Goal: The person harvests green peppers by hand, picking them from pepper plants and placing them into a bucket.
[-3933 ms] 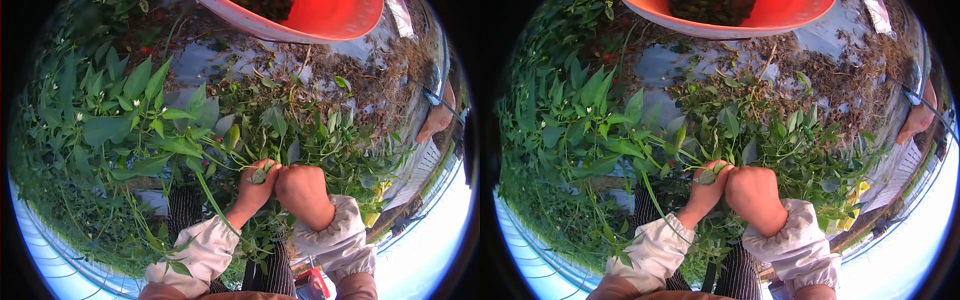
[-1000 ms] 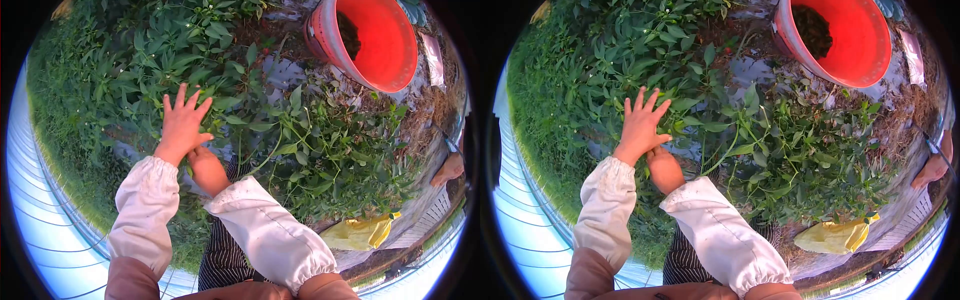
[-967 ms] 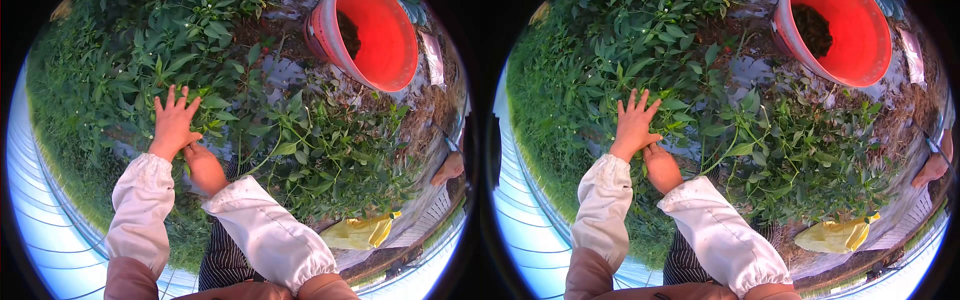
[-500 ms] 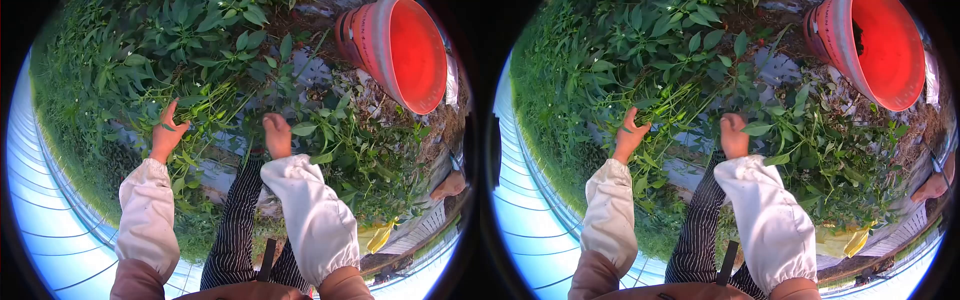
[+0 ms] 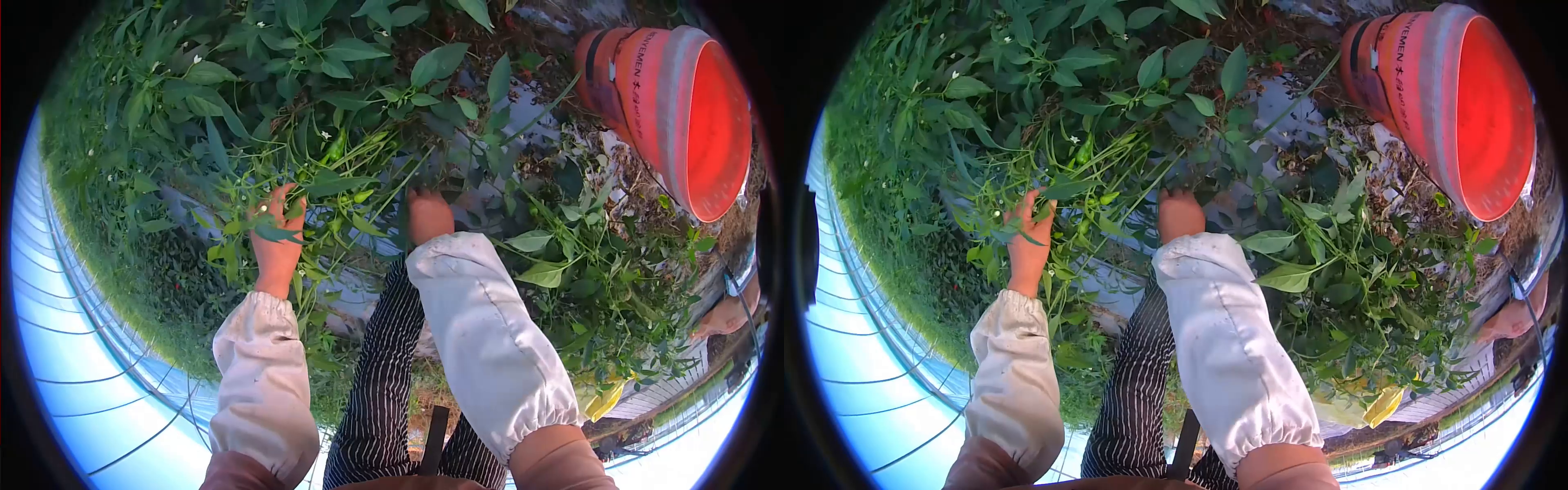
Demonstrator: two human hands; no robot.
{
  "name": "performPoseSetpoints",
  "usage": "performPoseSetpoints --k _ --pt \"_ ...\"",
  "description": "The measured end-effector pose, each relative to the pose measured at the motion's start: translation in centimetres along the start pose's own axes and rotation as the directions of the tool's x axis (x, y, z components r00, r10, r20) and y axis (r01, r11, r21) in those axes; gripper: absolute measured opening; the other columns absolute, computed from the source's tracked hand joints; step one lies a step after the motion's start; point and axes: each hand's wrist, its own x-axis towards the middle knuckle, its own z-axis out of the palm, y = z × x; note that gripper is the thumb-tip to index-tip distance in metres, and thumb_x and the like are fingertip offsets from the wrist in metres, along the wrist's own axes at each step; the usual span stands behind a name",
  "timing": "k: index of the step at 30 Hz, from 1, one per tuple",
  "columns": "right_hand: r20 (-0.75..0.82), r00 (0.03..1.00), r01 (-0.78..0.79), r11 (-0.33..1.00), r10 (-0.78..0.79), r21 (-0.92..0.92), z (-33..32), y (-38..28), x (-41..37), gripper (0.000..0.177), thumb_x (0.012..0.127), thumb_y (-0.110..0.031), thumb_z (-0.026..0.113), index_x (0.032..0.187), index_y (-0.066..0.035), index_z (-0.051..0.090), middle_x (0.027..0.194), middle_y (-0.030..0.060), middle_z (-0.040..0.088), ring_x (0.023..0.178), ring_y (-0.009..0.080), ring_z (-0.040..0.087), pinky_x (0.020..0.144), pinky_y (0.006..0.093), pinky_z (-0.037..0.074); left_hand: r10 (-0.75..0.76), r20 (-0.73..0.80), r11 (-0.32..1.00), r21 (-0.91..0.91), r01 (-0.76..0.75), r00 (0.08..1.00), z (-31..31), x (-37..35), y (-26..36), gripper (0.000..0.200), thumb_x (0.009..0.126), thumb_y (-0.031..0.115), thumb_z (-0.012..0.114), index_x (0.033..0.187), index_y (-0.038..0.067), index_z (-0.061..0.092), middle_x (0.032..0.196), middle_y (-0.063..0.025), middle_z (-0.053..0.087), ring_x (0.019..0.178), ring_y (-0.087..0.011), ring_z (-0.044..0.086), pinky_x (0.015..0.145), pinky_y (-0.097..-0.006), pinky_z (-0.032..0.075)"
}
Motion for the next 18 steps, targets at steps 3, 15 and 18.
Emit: performPoseSetpoints --k 3,15,18 --pt "0.037 0.994 0.111 0.982 -0.107 -0.154 0.9 0.0 0.7 0.018 0.074 -0.01 0.061 0.089 -0.005 0.07 0.097 0.0139 0.067 0.095 0.0304 0.065 0.071 0.0427 0.054 -0.09 0.057 0.991 -0.09 0.094 0.994 -0.2 0.1 0.1 0.024 0.09 0.022 0.068 0.111 0.01 0.063 0.098 -0.0127 0.067 0.096 -0.0333 0.061 0.091 -0.0478 0.043" --pt "0.132 0.969 0.228 0.959 -0.207 -0.17 -9.8 -0.3 -7.1 0.013 0.072 -0.017 0.063 0.08 -0.007 0.065 0.077 0.0133 0.066 0.074 0.0303 0.065 0.064 0.0439 0.051 -0.14 -0.037 0.966 -0.225 0.128 0.989 1.0 -6.6 6.9 0.045 0.061 -0.003 0.065 0.104 0.011 0.067 0.095 -0.0069 0.063 0.094 -0.0304 0.056 0.087 -0.0451 0.038" --pt "0.064 0.998 0.013 1.0 -0.012 -0.019 -12.9 -1.1 -9.0 0.012 0.078 -0.015 0.06 0.083 -0.008 0.067 0.076 0.0145 0.068 0.068 0.0359 0.065 0.064 0.0465 0.052 -0.159 -0.035 0.96 -0.238 0.146 0.987 1.8 -8.4 8.7 0.044 0.064 0.001 0.07 0.107 0.011 0.069 0.097 -0.0074 0.066 0.095 -0.0305 0.059 0.09 -0.0454 0.039"
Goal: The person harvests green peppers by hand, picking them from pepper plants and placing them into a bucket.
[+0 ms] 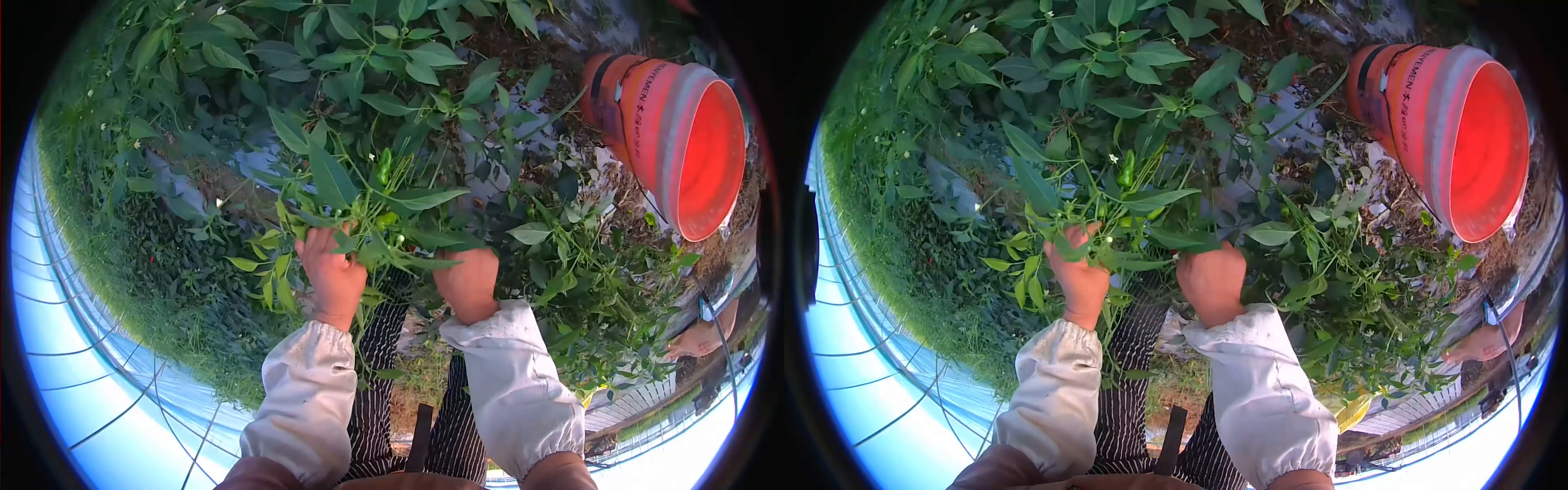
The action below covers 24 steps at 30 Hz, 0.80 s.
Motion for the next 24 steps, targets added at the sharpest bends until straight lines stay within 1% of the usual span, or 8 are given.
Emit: performPoseSetpoints --k 4,5,8,10,13,15,19,24 --pt "0.202 0.968 -0.183 0.97 0.15 0.159 -1.1 1.7 -3.0 0.017 0.083 -0.013 0.056 0.092 -0.005 0.069 0.08 0.0182 0.067 0.072 0.0376 0.064 0.068 0.0449 0.052 -0.046 -0.005 0.999 -0.012 0.046 0.999 1.5 -3.0 1.4 0.041 0.062 0.002 0.066 0.103 0.01 0.065 0.101 -0.009 0.063 0.097 -0.0321 0.057 0.09 -0.0489 0.039" --pt "0.244 0.955 -0.252 0.894 0.168 0.371 -2.0 2.1 -2.8 0.025 0.084 -0.014 0.055 0.102 -0.003 0.068 0.081 0.0186 0.067 0.074 0.037 0.064 0.069 0.0426 0.051 -0.144 0.064 0.986 -0.075 0.148 0.988 2.1 -4.0 1.5 0.04 0.063 0.003 0.066 0.103 0.01 0.065 0.107 -0.0097 0.062 0.099 -0.0325 0.057 0.093 -0.049 0.039" --pt "0.108 0.947 -0.296 0.692 0.302 0.659 -3.9 2.1 -0.8 0.029 0.085 -0.016 0.057 0.109 -0.003 0.068 0.085 0.018 0.068 0.076 0.0359 0.066 0.07 0.042 0.051 -0.15 0.092 0.966 -0.2 0.166 0.984 4.0 -6.3 1.1 0.044 0.064 0.002 0.065 0.108 0.011 0.065 0.111 -0.0092 0.062 0.101 -0.0331 0.056 0.096 -0.0475 0.039" --pt "0.043 0.97 -0.208 0.72 0.24 0.662 -3.0 0.2 2.4 0.031 0.085 -0.021 0.062 0.11 -0.004 0.068 0.09 0.0182 0.07 0.081 0.0331 0.068 0.072 0.0412 0.051 -0.133 0.054 0.967 -0.21 0.141 0.99 4.2 -6.7 1.9 0.047 0.065 0.002 0.063 0.112 0.01 0.065 0.113 -0.0096 0.063 0.102 -0.0339 0.056 0.095 -0.0473 0.04" --pt "0.12 0.985 -0.168 0.866 0.126 0.471 -0.2 -2.2 7.5 0.033 0.082 -0.027 0.068 0.106 -0.003 0.069 0.095 0.0197 0.071 0.085 0.0327 0.069 0.074 0.0401 0.052 -0.158 0.056 0.949 -0.266 0.167 0.986 4.6 -6.9 2.0 0.049 0.066 0.002 0.061 0.114 0.009 0.065 0.112 -0.0101 0.063 0.104 -0.0341 0.055 0.095 -0.0469 0.04" --pt "0.266 0.93 -0.306 0.936 0.254 0.175 0.9 -4.1 9.1 0.034 0.079 -0.031 0.073 0.099 -0.002 0.069 0.095 0.021 0.071 0.09 0.0329 0.07 0.075 0.0409 0.054 -0.092 -0.042 0.96 -0.27 0.078 0.995 4.7 -6.9 1.9 0.044 0.062 -0.003 0.06 0.105 0.004 0.069 0.108 -0.015 0.065 0.097 -0.0356 0.057 0.087 -0.044 0.045" --pt "0.285 0.918 -0.294 0.956 0.275 0.023 1.3 -5.3 8.6 0.036 0.077 -0.031 0.076 0.101 -0.004 0.069 0.095 0.0206 0.069 0.087 0.0361 0.068 0.073 0.0419 0.054 -0.129 -0.011 0.957 -0.264 0.121 0.992 5.0 -7.4 1.8 0.042 0.064 -0.002 0.06 0.104 0.003 0.07 0.108 -0.0156 0.065 0.096 -0.036 0.057 0.086 -0.0438 0.045" --pt "0.059 0.973 0.229 0.965 -0.223 -0.125 1.5 -5.9 4.7 0.034 0.066 -0.013 0.076 0.095 -0.004 0.061 0.091 0.0159 0.063 0.082 0.0363 0.066 0.068 0.0456 0.054 -0.252 0.097 0.904 -0.332 0.27 0.963 5.7 -7.9 2.9 0.034 0.067 0.004 0.061 0.101 0.006 0.065 0.108 -0.0146 0.063 0.101 -0.0351 0.056 0.09 -0.0437 0.043"
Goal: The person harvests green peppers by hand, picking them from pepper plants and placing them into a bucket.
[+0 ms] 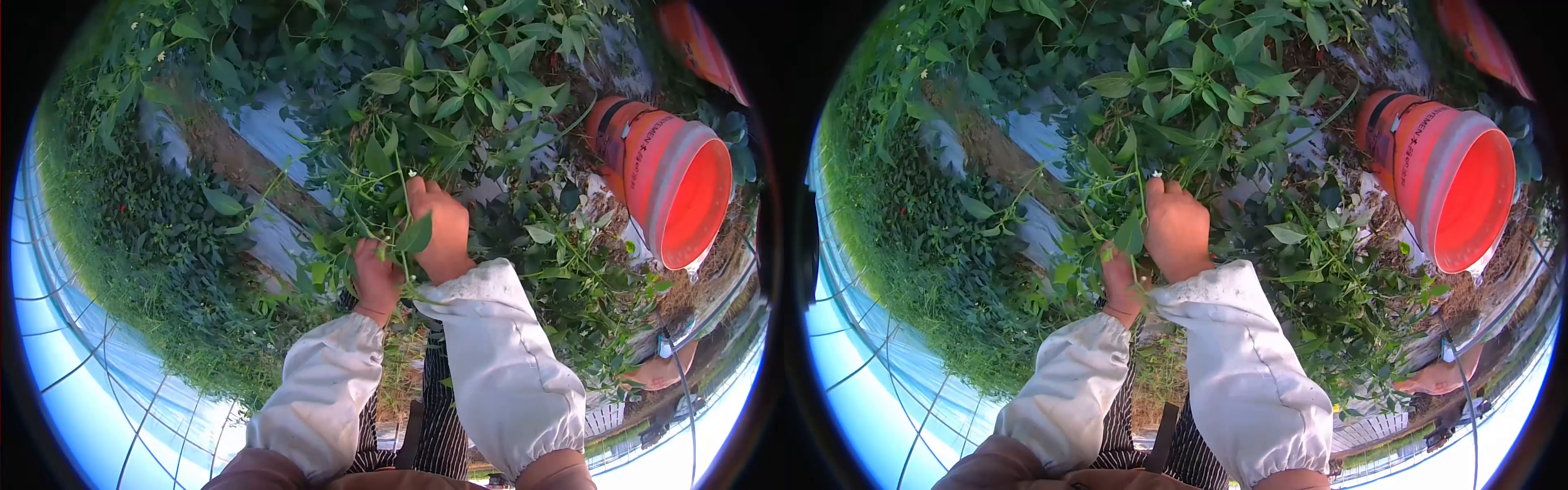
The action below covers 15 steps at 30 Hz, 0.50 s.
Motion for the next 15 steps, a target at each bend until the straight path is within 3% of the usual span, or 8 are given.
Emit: performPoseSetpoints --k 6,8,9,10,11,12,14,15 --pt "-0.049 0.984 0.179 0.96 -0.172 0.216 -2.9 -0.5 -5.2 0.031 0.07 -0.015 0.073 0.095 -0.002 0.058 0.091 0.0165 0.062 0.079 0.0347 0.064 0.069 0.0437 0.053 0.093 -0.163 0.991 -0.081 -0.107 0.982 0.8 0.7 -0.2 0.036 0.069 0.003 0.06 0.104 0.007 0.065 0.101 -0.0123 0.064 0.095 -0.0348 0.057 0.087 -0.0457 0.041" --pt "-0.039 0.998 -0.012 0.799 0.045 0.601 -3.8 -2.2 -7.4 0.029 0.076 -0.01 0.071 0.102 -0.002 0.062 0.085 0.0119 0.064 0.07 0.0282 0.063 0.063 0.0383 0.051 0.116 -0.19 0.983 -0.12 -0.141 0.975 1.0 0.7 -0.6 0.037 0.069 0.002 0.06 0.105 0.008 0.065 0.099 -0.0113 0.064 0.094 -0.0348 0.057 0.088 -0.0468 0.04" --pt "0.031 0.985 -0.14 0.671 0.172 0.728 -4.9 -1.5 -7.9 0.026 0.08 -0.009 0.069 0.103 -0.001 0.062 0.083 0.0089 0.064 0.067 0.0217 0.06 0.059 0.0343 0.048 0.006 -0.242 0.995 -0.098 -0.031 0.97 0.9 1.1 -0.6 0.034 0.071 0.002 0.06 0.104 0.007 0.065 0.099 -0.0112 0.065 0.096 -0.0354 0.057 0.09 -0.0469 0.039" --pt "0.12 0.951 -0.256 0.508 0.285 0.822 -7.1 -0.3 -8.2 0.023 0.083 -0.008 0.067 0.104 0.0 0.063 0.081 0.0059 0.064 0.063 0.0152 0.057 0.055 0.0303 0.046 -0.1 -0.293 0.993 -0.083 0.079 0.951 0.9 1.6 -0.6 0.031 0.073 0.002 0.061 0.103 0.007 0.065 0.098 -0.0112 0.065 0.097 -0.036 0.058 0.092 -0.047 0.038" --pt "0.14 0.891 -0.348 0.451 0.432 0.822 -10.2 1.6 -8.6 0.023 0.084 -0.004 0.063 0.106 -0.001 0.063 0.083 0.0014 0.061 0.062 0.0064 0.052 0.05 0.0225 0.041 -0.13 -0.354 0.988 -0.125 0.091 0.926 0.8 1.9 -0.6 0.027 0.076 0.001 0.063 0.103 0.005 0.066 0.096 -0.009 0.066 0.097 -0.0309 0.06 0.092 -0.0436 0.041" --pt "0.032 0.831 -0.291 0.387 0.555 0.875 -14.2 2.8 -8.2 0.023 0.084 -0.005 0.066 0.106 0.0 0.064 0.084 0.0023 0.063 0.069 0.0062 0.054 0.058 0.0201 0.043 -0.124 -0.349 0.988 -0.125 0.085 0.929 0.9 2.4 -1.1 0.027 0.076 0.001 0.063 0.103 0.005 0.066 0.096 -0.009 0.066 0.097 -0.0309 0.06 0.092 -0.0436 0.041" --pt "-0.37 0.695 -0.218 0.671 0.617 0.709 -20.8 7.9 -8.3 0.024 0.088 -0.008 0.063 0.112 -0.001 0.066 0.08 0.0005 0.062 0.063 0.0042 0.05 0.053 0.0195 0.039 -0.366 -0.326 0.792 -0.602 0.107 0.872 1.4 3.5 -2.6 0.03 0.077 -0.004 0.063 0.107 0.003 0.067 0.097 -0.006 0.067 0.093 -0.0204 0.062 0.088 -0.0369 0.046" --pt "-0.544 0.593 -0.215 0.768 0.593 0.604 -23.9 11.1 -8.3 0.026 0.09 -0.014 0.063 0.114 -0.003 0.066 0.081 0.0008 0.063 0.06 0.0039 0.047 0.053 0.0194 0.037 -0.357 -0.321 0.79 -0.605 0.1 0.877 1.1 4.1 -3.0 0.03 0.077 -0.004 0.063 0.107 0.003 0.067 0.097 -0.006 0.067 0.093 -0.0204 0.062 0.088 -0.0369 0.046"
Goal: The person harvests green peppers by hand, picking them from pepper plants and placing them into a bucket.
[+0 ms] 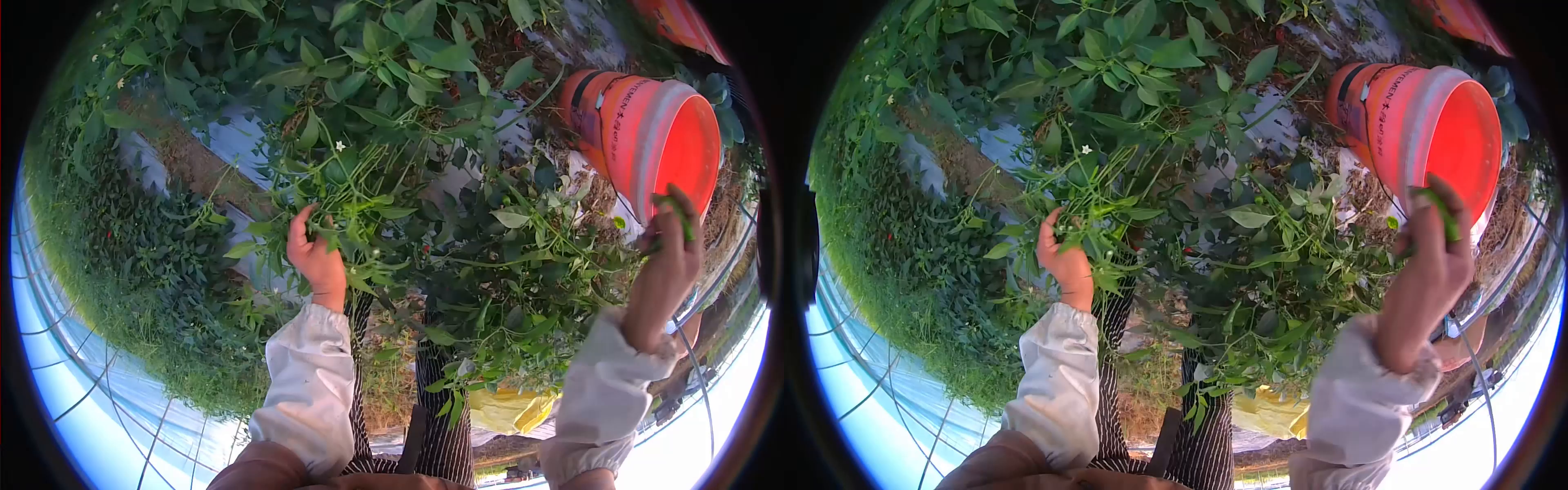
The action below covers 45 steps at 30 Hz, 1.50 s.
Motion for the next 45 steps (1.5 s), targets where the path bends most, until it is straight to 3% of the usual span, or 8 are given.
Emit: performPoseSetpoints --k 5,9,24,27,29,32,35,45 --pt "0.111 0.718 0.282 0.142 -0.687 -0.949 -7.6 6.5 17.5 0.037 0.092 -0.02 0.064 0.123 0.0 0.064 0.105 0.0096 0.07 0.094 0.0152 0.064 0.083 0.0282 0.05 -0.142 -0.111 0.926 -0.367 0.092 0.984 1.5 2.2 4.8 0.03 0.081 -0.011 0.062 0.11 -0.003 0.065 0.103 -0.0056 0.067 0.09 -0.0131 0.061 0.086 -0.0286 0.049" --pt "0.327 0.93 0.174 0.985 -0.167 0.009 4.6 2.7 6.1 0.025 0.092 -0.013 0.061 0.11 0.003 0.067 0.098 0.0085 0.07 0.089 0.0141 0.066 0.082 0.026 0.051 -0.233 -0.135 0.927 -0.33 0.178 0.963 1.6 2.4 5.9 0.039 0.08 -0.011 0.063 0.118 -0.006 0.06 0.107 -0.0104 0.066 0.096 -0.0178 0.062 0.09 -0.031 0.048" --pt "0.525 0.85 -0.474 0.505 0.046 0.721 36.6 23.2 2.9 0.029 0.094 -0.008 0.052 0.122 -0.001 0.054 0.096 0.0167 0.069 0.076 0.0259 0.068 0.065 0.0368 0.058 -0.303 -0.055 0.929 -0.24 0.282 0.951 -0.7 7.4 5.2 0.024 0.087 0.006 0.06 0.109 0.0 0.065 0.107 -0.0115 0.067 0.091 -0.0243 0.067 0.077 -0.0415 0.059" --pt "0.124 0.735 0.597 0.722 -0.667 0.35 35.9 23.6 5.8 0.026 0.09 -0.005 0.055 0.115 0.0 0.059 0.097 0.0177 0.069 0.085 0.0271 0.069 0.074 0.0389 0.057 -0.238 0.093 0.924 -0.287 0.255 0.967 -1.9 8.8 4.0 0.031 0.087 0.013 0.065 0.115 0.0 0.063 0.109 -0.0119 0.066 0.091 -0.0257 0.068 0.076 -0.0426 0.059" --pt "0.38 0.789 -0.61 0.689 0.482 0.392 32.1 16.5 4.0 0.019 0.084 -0.003 0.058 0.102 0.001 0.066 0.092 0.0175 0.07 0.085 0.0287 0.07 0.075 0.039 0.057 -0.389 0.057 0.873 -0.297 0.387 0.92 -0.9 9.4 5.3 0.034 0.087 0.017 0.069 0.116 0.001 0.061 0.108 -0.0119 0.066 0.091 -0.0255 0.067 0.076 -0.0428 0.059" --pt "0.627 0.576 0.725 0.683 -0.525 -0.093 33.1 22.6 3.6 0.013 0.083 -0.008 0.06 0.08 0.001 0.069 0.08 0.0166 0.071 0.071 0.0272 0.072 0.065 0.039 0.057 -0.357 -0.004 0.89 -0.305 0.338 0.934 0.0 9.2 6.0 0.031 0.088 0.018 0.07 0.114 0.003 0.061 0.105 -0.0101 0.065 0.091 -0.024 0.066 0.077 -0.0418 0.058" --pt "0.504 0.759 -0.311 0.91 0.412 -0.275 35.0 18.1 0.4 0.018 0.081 -0.022 0.071 0.086 -0.005 0.072 0.092 0.0181 0.069 0.095 0.0346 0.068 0.084 0.0443 0.054 -0.357 -0.1 0.89 -0.34 0.305 0.929 1.1 9.5 7.1 0.029 0.09 0.017 0.069 0.113 0.003 0.06 0.103 -0.0087 0.064 0.089 -0.0226 0.065 0.078 -0.0401 0.057" --pt "0.461 0.887 0.084 0.987 -0.013 -0.135 39.2 20.3 1.2 0.023 0.08 -0.023 0.07 0.093 -0.003 0.069 0.095 0.0199 0.068 0.093 0.0369 0.066 0.082 0.0457 0.053 -0.31 -0.061 0.919 -0.275 0.283 0.949 0.6 9.8 6.7 0.03 0.086 0.013 0.061 0.114 0.001 0.064 0.11 -0.0109 0.064 0.101 -0.0211 0.062 0.087 -0.0392 0.053"
